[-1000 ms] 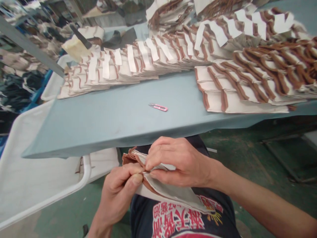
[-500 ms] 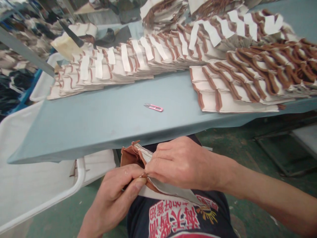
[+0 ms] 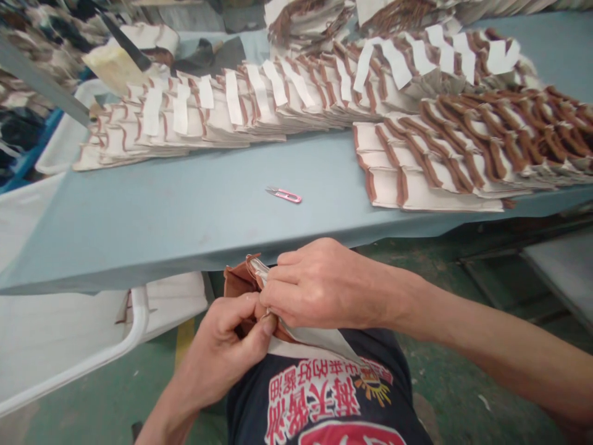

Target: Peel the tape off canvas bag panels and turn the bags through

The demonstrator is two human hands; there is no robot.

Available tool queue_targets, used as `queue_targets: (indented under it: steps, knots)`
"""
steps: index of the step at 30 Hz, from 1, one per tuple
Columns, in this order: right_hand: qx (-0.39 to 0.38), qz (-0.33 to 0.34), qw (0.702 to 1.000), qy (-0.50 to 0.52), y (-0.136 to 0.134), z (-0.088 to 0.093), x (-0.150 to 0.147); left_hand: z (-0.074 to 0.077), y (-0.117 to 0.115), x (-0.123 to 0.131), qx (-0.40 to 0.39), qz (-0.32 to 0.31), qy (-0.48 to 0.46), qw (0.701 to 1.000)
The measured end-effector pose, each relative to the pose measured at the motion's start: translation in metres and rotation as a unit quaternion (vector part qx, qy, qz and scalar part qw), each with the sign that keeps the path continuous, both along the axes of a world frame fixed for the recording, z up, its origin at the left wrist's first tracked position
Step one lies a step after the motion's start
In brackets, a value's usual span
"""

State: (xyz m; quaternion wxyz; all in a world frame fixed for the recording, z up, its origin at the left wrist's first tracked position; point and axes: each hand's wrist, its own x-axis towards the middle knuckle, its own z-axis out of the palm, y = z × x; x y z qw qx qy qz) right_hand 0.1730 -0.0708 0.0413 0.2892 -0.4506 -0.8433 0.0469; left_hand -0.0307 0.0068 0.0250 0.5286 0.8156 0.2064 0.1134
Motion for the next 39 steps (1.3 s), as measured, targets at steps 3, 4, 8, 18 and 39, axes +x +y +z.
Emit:
queue_targets:
  steps: [3, 4, 8, 18, 39]
  knots:
    - [-0.027, 0.008, 0.999, -0.046, 0.003, 0.002, -0.002, -0.007, -0.002, 0.002, -0.051, -0.014, 0.013, 0.999]
    - [-0.046, 0.002, 0.998, -0.052, 0.004, 0.002, -0.002, -0.009, -0.003, 0.003, -0.057, -0.018, 0.014, 0.998]
    - [-0.142, -0.060, 0.986, 0.068, 0.006, -0.002, 0.000, -0.010, -0.002, 0.004, 0.007, -0.004, -0.003, 1.000]
    - [-0.219, -0.232, 0.892, 0.319, -0.003, -0.054, -0.024, -0.009, 0.026, -0.008, 0.091, 0.099, 0.034, 0.990]
    - [-0.279, -0.291, 0.832, 0.381, -0.009, -0.090, -0.066, -0.056, -0.010, 0.008, -0.013, 0.299, 0.007, 0.954]
